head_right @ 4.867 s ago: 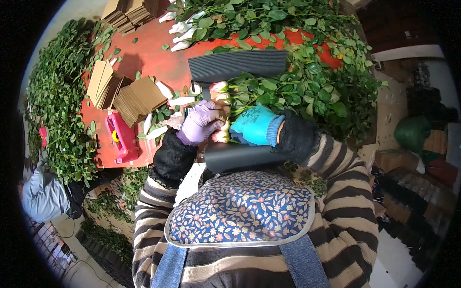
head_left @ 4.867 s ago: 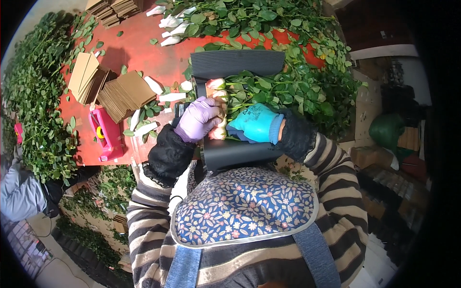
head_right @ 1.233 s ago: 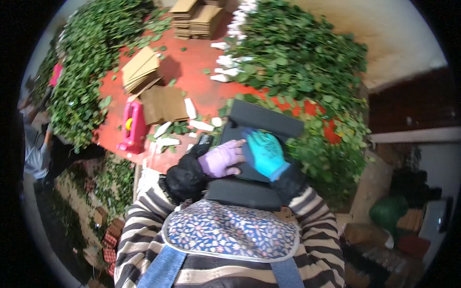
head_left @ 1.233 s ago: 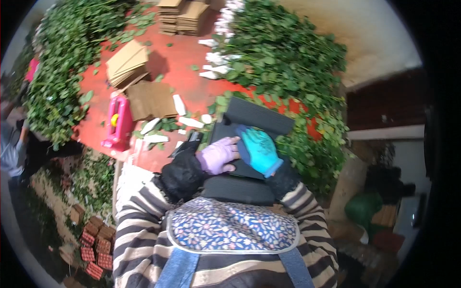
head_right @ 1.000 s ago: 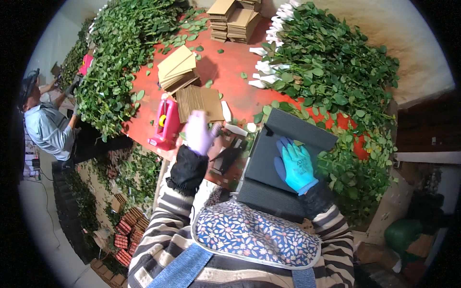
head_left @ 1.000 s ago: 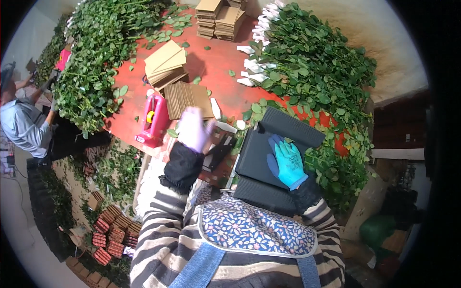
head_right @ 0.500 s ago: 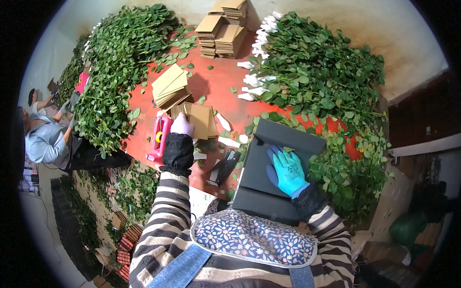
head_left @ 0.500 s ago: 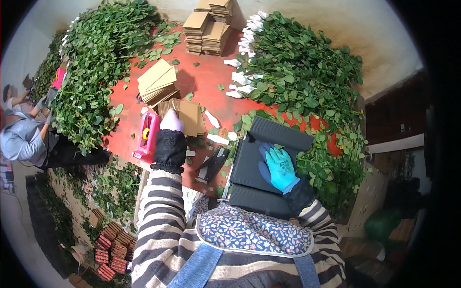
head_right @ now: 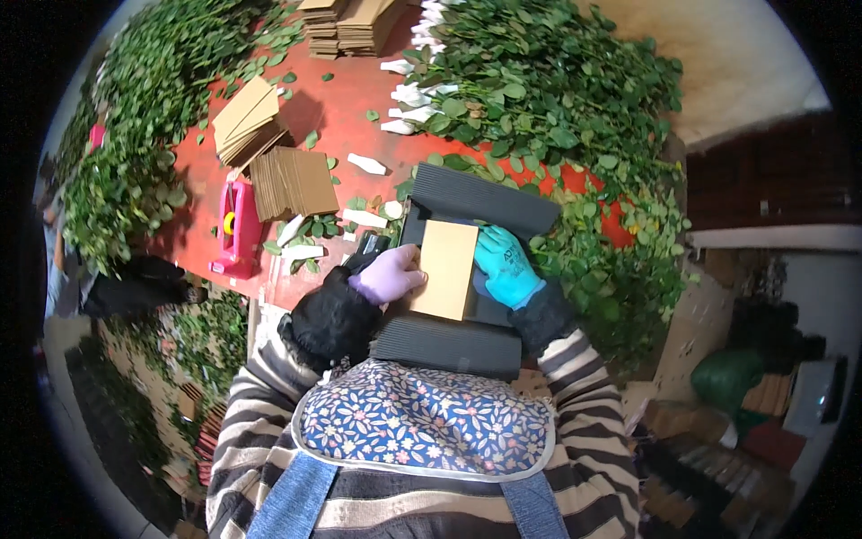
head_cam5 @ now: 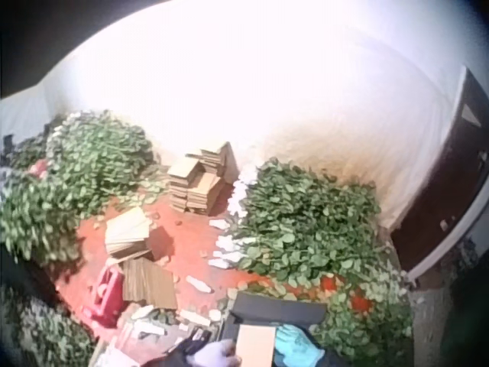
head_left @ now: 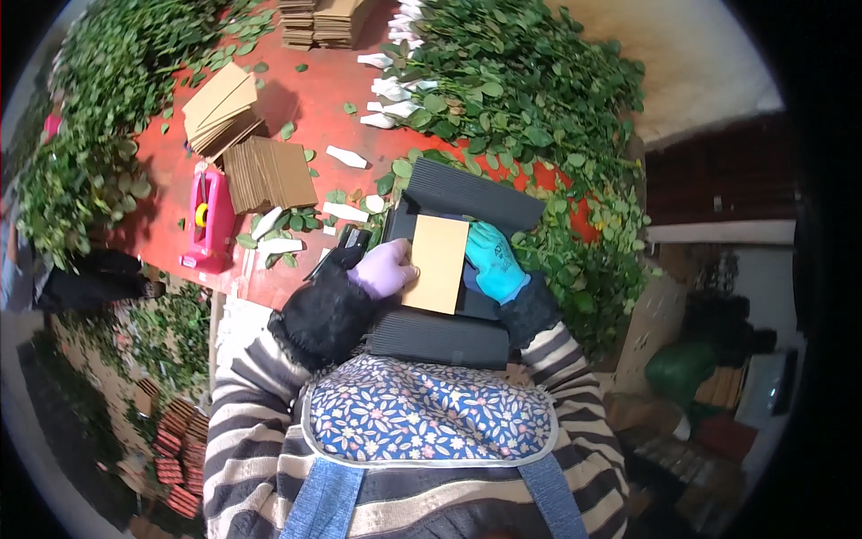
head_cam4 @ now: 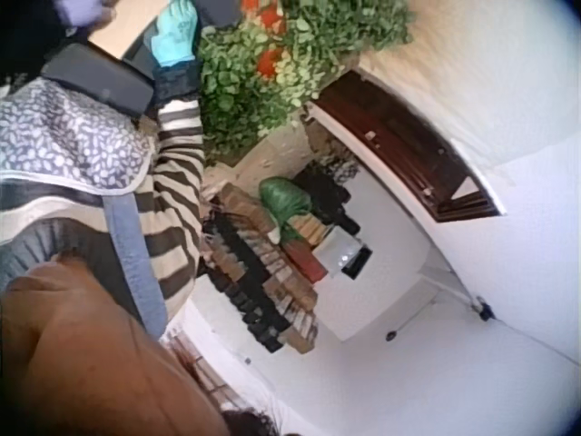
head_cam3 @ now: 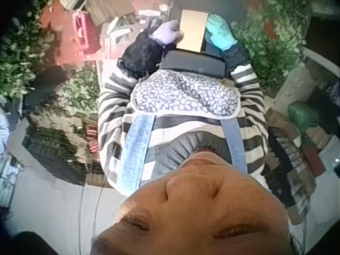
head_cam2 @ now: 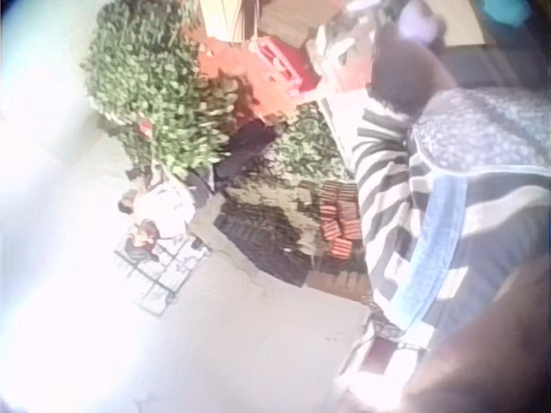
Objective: The person organizes flowers by placing individual rose stems into a black foam holder on a workstation, then secures the arrangement by folding the holder and adding a small cardboard piece.
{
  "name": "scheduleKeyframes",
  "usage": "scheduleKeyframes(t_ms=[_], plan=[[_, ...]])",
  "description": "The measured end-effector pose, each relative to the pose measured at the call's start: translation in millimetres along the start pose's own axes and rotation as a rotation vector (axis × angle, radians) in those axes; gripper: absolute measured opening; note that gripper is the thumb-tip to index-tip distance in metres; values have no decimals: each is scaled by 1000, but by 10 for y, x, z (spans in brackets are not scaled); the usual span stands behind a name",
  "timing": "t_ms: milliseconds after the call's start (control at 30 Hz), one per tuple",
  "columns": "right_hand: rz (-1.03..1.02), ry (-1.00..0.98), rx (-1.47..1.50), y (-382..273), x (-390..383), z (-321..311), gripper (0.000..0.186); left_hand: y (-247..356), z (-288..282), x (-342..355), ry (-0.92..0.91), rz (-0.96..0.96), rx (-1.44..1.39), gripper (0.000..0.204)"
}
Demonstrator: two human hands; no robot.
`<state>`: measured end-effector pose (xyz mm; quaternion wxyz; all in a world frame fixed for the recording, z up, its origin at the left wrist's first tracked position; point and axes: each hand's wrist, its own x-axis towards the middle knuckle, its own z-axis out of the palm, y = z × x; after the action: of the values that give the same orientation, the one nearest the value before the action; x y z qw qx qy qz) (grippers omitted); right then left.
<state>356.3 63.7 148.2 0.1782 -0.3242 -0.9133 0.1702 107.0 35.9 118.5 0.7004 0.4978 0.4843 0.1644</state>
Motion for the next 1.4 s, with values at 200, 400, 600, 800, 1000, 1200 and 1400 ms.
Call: scheduleKeyframes(t_ms=[200,400,600,800,1000,1200,1400], plan=[[353,-116,-356,-391,14,-286,38,-272,-129,205,214,144,252,29],[178,-283,-292,-623,169,-163,82,-15,-93,123,230,234,554,25],[221,-331,-269,-587,66,-93,86,178,-29,-20,263,274,714,39],[225,-375,-315,-619,112,-33,81,256,-351,-237,318,72,775,43],[238,-443,-318,-654,164,-82,80,-94,-176,-111,445,340,725,45],[262,-420,-302,-648,106,-72,82,-41,-152,-116,392,355,708,48],[235,-399,-364,-579,33,-35,81,541,91,-264,302,361,903,91]])
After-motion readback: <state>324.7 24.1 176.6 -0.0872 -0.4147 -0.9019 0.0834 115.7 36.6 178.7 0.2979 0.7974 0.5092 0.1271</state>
